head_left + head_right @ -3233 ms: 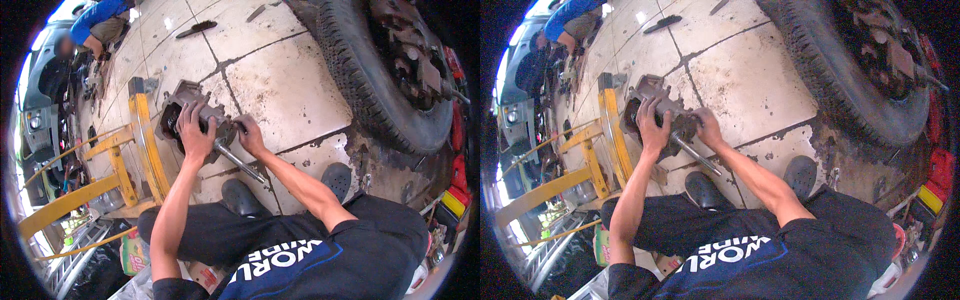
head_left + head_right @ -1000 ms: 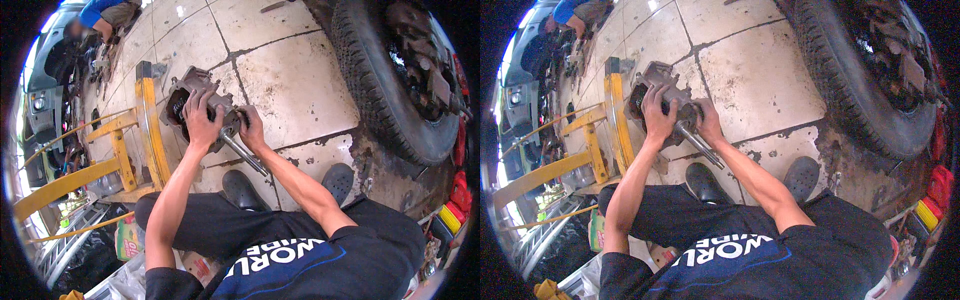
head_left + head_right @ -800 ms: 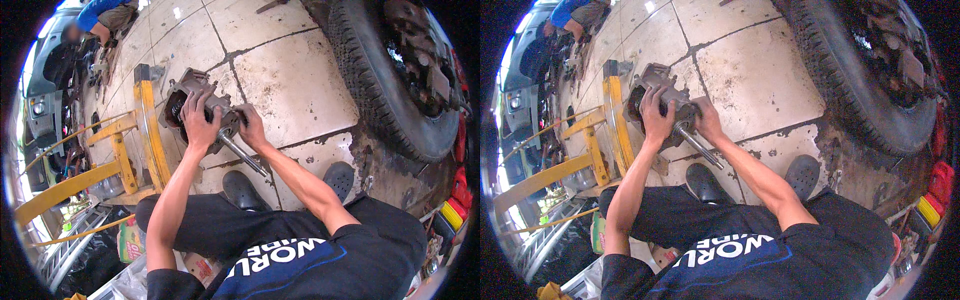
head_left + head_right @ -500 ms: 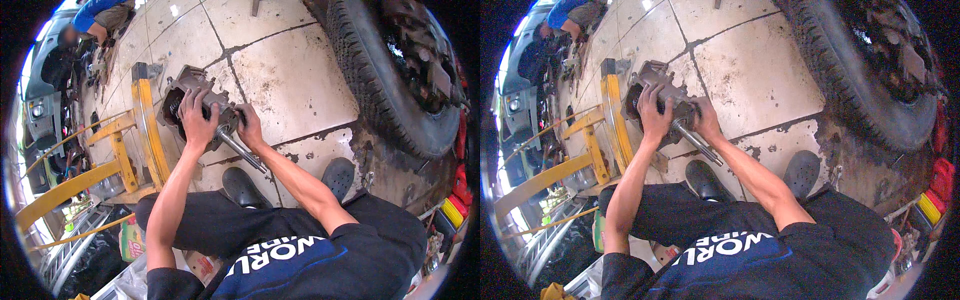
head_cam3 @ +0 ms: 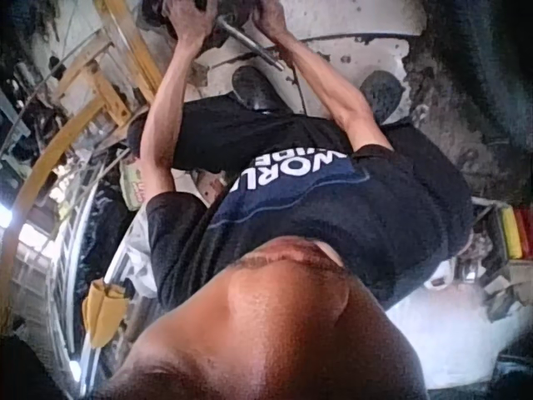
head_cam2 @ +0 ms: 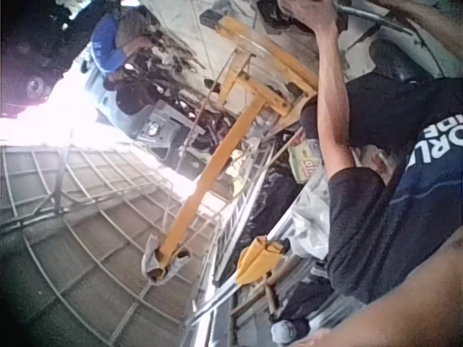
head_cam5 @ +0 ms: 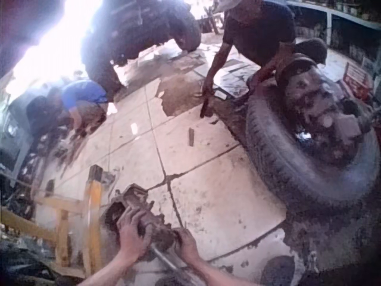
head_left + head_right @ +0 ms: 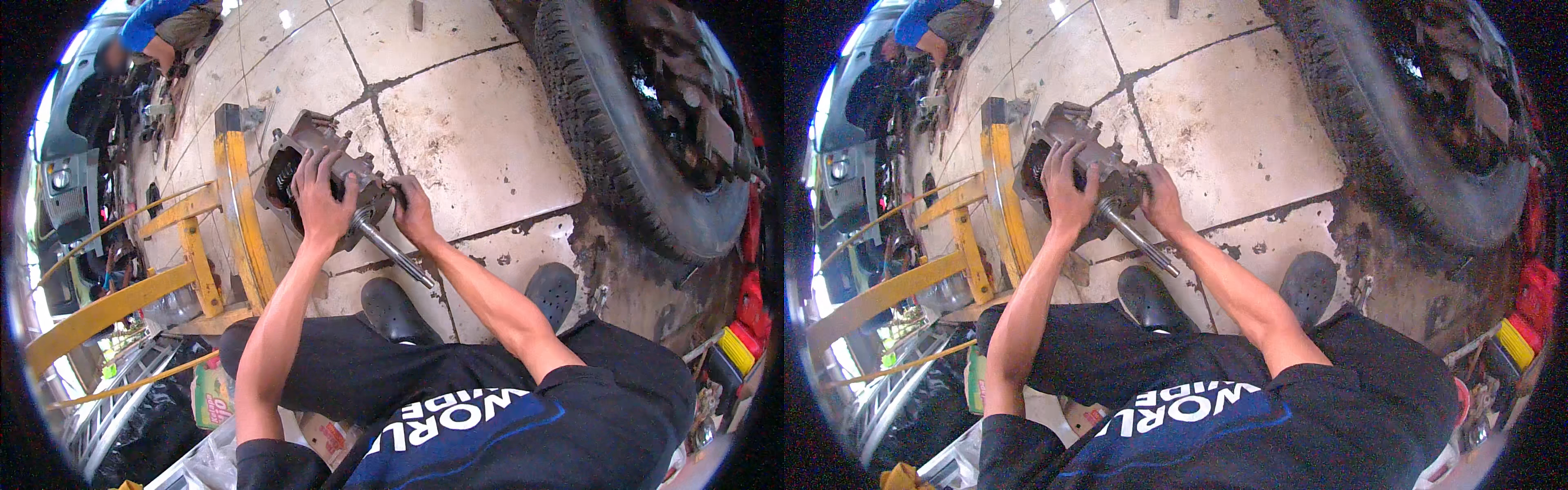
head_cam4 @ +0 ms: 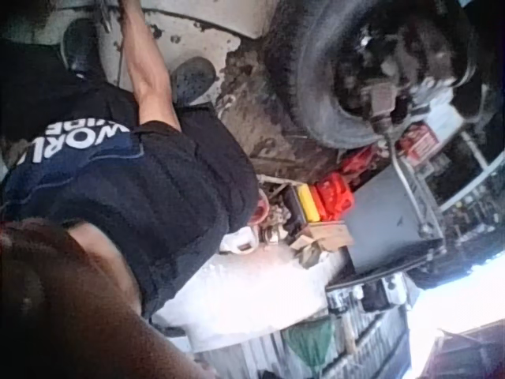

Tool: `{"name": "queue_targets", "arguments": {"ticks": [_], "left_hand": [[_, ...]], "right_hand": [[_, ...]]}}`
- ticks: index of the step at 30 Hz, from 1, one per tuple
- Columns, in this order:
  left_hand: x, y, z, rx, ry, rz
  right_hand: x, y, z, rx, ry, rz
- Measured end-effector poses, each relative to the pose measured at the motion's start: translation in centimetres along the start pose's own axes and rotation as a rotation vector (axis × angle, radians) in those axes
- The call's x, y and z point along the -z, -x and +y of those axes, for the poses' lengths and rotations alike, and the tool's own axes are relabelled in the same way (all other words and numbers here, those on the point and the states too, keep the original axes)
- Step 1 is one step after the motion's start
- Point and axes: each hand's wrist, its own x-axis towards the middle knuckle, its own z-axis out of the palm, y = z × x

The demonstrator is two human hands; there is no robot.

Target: The person sits on the floor and uses a small metal tool to scrape and clean the exterior surface of a mechanical housing. They rotate the part to access different sides and continue scraping away debris.

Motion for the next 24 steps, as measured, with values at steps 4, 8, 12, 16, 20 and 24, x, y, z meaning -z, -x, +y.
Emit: {"name": "queue_targets", "arguments": {"ticks": [4, 8, 12, 16, 20, 24], "left_hand": [[0.3, 0.4, -0.2, 0.009, -0.025, -0.005], [0.3, 0.3, 0.1, 0.016, -0.016, -0.027], [0.4, 0.2, -0.3, 0.019, -0.012, -0.013], [0.0, -0.1, -0.2, 0.027, -0.008, -0.005], [0.3, 0.0, -0.1, 0.006, -0.027, -0.001], [0.3, 0.1, -0.5, 0.015, -0.017, -0.006]], "right_hand": [[-0.8, 0.3, -1.6, -0.036, -0.035, 0.004], [0.3, -0.2, 0.6, -0.009, 0.050, -0.072], [-1.0, -0.1, -2.4, -0.002, -0.058, 0.044], [0.7, -1.1, -0.2, 0.001, 0.039, -0.141], [-0.3, -0.2, -2.1, -0.069, -0.014, -0.026], [3.2, 0.6, 2.0, -0.355, 0.218, -0.133]]}}
